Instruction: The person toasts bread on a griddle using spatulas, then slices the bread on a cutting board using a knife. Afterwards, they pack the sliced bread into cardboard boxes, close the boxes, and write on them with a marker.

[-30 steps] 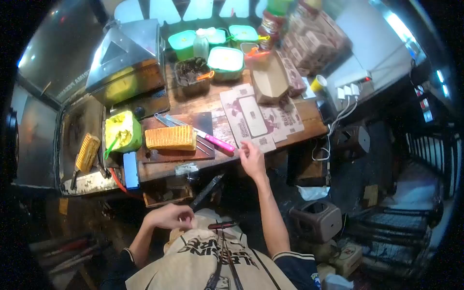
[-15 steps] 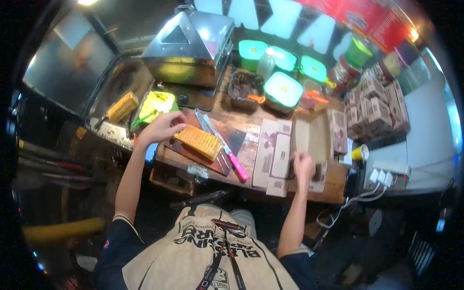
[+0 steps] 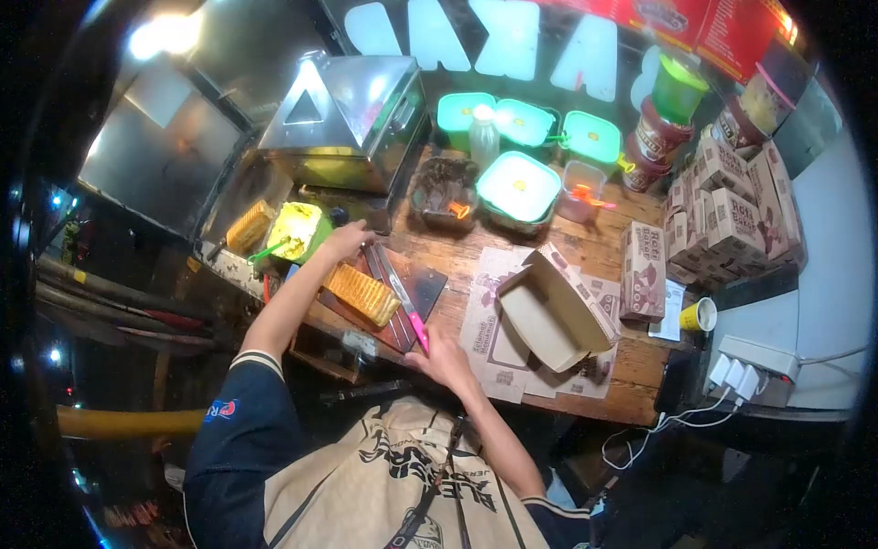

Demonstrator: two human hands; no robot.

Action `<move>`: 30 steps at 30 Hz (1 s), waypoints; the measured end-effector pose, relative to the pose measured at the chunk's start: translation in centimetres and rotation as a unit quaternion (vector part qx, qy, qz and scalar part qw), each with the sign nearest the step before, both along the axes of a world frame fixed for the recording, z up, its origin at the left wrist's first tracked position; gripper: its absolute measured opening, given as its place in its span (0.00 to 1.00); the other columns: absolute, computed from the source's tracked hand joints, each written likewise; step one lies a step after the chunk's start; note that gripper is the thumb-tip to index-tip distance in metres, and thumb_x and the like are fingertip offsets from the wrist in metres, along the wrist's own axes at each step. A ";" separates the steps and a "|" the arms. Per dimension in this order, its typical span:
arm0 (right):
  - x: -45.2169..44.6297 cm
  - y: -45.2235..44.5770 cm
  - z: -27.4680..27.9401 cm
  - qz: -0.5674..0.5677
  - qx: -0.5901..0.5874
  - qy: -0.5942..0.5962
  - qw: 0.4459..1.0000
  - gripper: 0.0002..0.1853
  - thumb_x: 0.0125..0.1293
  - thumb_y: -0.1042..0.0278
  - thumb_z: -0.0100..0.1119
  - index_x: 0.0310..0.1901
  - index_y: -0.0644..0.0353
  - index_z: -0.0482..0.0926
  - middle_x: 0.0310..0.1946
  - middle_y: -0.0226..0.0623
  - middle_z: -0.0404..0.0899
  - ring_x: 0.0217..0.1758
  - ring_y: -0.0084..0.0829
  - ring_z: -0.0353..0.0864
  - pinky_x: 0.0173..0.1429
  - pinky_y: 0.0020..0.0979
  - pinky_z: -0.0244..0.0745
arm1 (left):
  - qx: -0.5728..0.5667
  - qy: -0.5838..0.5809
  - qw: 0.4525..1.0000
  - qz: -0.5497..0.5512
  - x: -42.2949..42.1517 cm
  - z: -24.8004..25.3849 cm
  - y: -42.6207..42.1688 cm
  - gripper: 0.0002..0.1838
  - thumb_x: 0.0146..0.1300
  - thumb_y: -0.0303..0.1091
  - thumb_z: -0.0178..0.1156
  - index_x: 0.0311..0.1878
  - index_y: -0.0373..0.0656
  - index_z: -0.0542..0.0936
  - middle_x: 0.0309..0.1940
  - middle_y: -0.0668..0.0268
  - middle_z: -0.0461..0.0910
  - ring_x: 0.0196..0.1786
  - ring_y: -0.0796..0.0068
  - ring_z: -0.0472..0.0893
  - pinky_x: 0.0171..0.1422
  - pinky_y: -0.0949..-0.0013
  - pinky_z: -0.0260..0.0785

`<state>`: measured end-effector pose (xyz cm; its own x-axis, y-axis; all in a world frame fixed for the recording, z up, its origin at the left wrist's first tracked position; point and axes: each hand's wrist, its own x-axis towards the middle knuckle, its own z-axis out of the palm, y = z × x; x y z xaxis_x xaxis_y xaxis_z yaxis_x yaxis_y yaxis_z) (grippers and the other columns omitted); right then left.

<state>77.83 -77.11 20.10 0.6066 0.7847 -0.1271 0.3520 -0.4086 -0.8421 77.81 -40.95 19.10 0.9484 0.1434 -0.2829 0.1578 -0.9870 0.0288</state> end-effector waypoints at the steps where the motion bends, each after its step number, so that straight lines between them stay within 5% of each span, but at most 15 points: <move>1: -0.1 1.0 -1.0 0.010 -0.002 -0.012 1.000 0.23 0.60 0.60 0.61 0.53 0.64 0.72 0.40 0.55 0.80 0.41 0.56 0.79 0.46 0.45 0.75 | 0.022 -0.012 0.999 -0.029 0.1 -0.2 0.2 0.18 0.47 0.25 0.63 0.44 0.53 0.80 0.46 0.57 0.73 0.50 0.56 0.77 0.49 0.57 0.75; 4: -0.5 1.4 -2.5 -0.038 -0.074 0.047 0.995 0.22 0.61 0.64 0.58 0.54 0.64 0.71 0.46 0.54 0.78 0.46 0.56 0.78 0.49 0.46 0.74 | 0.094 -0.031 0.989 -0.109 0.7 0.1 -0.3 0.14 0.48 0.28 0.63 0.41 0.51 0.80 0.44 0.62 0.74 0.51 0.62 0.76 0.47 0.61 0.76; 8: -0.9 -2.5 0.1 -0.093 0.048 -0.047 0.993 0.18 0.60 0.73 0.57 0.53 0.62 0.71 0.44 0.52 0.78 0.44 0.54 0.78 0.47 0.44 0.74 | 0.101 -0.093 0.971 -0.194 1.0 -2.7 2.3 0.11 0.55 0.29 0.56 0.43 0.51 0.79 0.39 0.69 0.76 0.48 0.65 0.76 0.46 0.66 0.76; 10: -1.3 -4.1 1.8 -0.094 0.110 -0.073 0.987 0.19 0.60 0.76 0.55 0.54 0.61 0.72 0.44 0.50 0.77 0.45 0.53 0.78 0.47 0.42 0.74 | 0.088 -0.100 0.968 -0.214 1.5 -1.5 2.6 0.11 0.55 0.29 0.56 0.42 0.50 0.78 0.38 0.69 0.76 0.47 0.66 0.77 0.46 0.67 0.76; 19: -5.5 -3.7 3.2 -0.102 0.013 -0.092 0.990 0.19 0.59 0.78 0.58 0.53 0.62 0.74 0.41 0.50 0.79 0.44 0.47 0.80 0.46 0.38 0.75 | 0.090 -0.237 0.927 -0.278 2.9 6.6 5.0 0.02 0.54 0.29 0.54 0.31 0.48 0.74 0.33 0.69 0.75 0.44 0.67 0.75 0.45 0.67 0.71; 20: -5.8 -3.6 2.9 -0.116 0.006 -0.105 0.988 0.19 0.59 0.79 0.58 0.53 0.62 0.74 0.41 0.50 0.79 0.44 0.46 0.80 0.46 0.37 0.75 | 0.079 -0.241 0.928 -0.274 2.5 7.7 5.2 0.04 0.51 0.29 0.60 0.31 0.46 0.76 0.32 0.68 0.76 0.43 0.66 0.74 0.46 0.65 0.70; 23: -6.6 -3.9 3.2 -0.148 -0.001 -0.050 0.988 0.20 0.58 0.79 0.59 0.54 0.62 0.74 0.39 0.49 0.79 0.39 0.43 0.81 0.44 0.36 0.74 | -0.036 -0.265 0.938 -0.222 0.1 11.5 4.9 0.10 0.45 0.31 0.67 0.33 0.44 0.79 0.31 0.67 0.78 0.42 0.65 0.73 0.46 0.63 0.69; 24: -6.9 -4.2 2.7 -0.156 0.030 -0.085 0.984 0.20 0.58 0.80 0.58 0.54 0.62 0.74 0.38 0.43 0.80 0.34 0.34 0.80 0.40 0.31 0.74 | -0.092 -0.276 0.941 -0.173 -1.1 12.8 4.5 0.13 0.43 0.32 0.70 0.34 0.42 0.80 0.31 0.64 0.78 0.41 0.63 0.74 0.45 0.61 0.69; 27: -7.9 -5.1 0.9 -0.234 0.048 0.048 0.970 0.19 0.57 0.79 0.59 0.53 0.62 0.75 0.38 0.44 0.81 0.37 0.34 0.81 0.43 0.31 0.75 | -0.249 -0.310 0.917 0.013 -4.0 15.0 3.2 0.11 0.47 0.30 0.69 0.34 0.41 0.80 0.30 0.61 0.78 0.36 0.63 0.75 0.44 0.63 0.69; 28: -8.1 -5.4 0.8 -0.220 0.078 0.092 0.968 0.21 0.59 0.82 0.55 0.56 0.63 0.72 0.42 0.32 0.78 0.35 0.19 0.75 0.35 0.21 0.72 | -0.261 -0.296 0.916 0.071 -4.7 15.4 3.3 0.09 0.54 0.29 0.67 0.38 0.41 0.80 0.31 0.62 0.79 0.34 0.67 0.77 0.43 0.67 0.70; 30: -8.6 -5.5 0.3 -0.234 0.091 0.106 0.962 0.22 0.58 0.82 0.55 0.56 0.63 0.71 0.43 0.33 0.78 0.34 0.19 0.75 0.35 0.21 0.72 | -0.443 -0.404 0.796 0.089 -5.2 13.8 3.4 0.09 0.58 0.29 0.65 0.41 0.41 0.79 0.32 0.64 0.79 0.36 0.70 0.78 0.43 0.70 0.71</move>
<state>69.25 -82.62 20.40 0.8747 0.4527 -0.1730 -0.0220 -0.3194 -0.9474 72.58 -37.54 32.89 0.8593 0.3786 0.3440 -0.1308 -0.4875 0.8633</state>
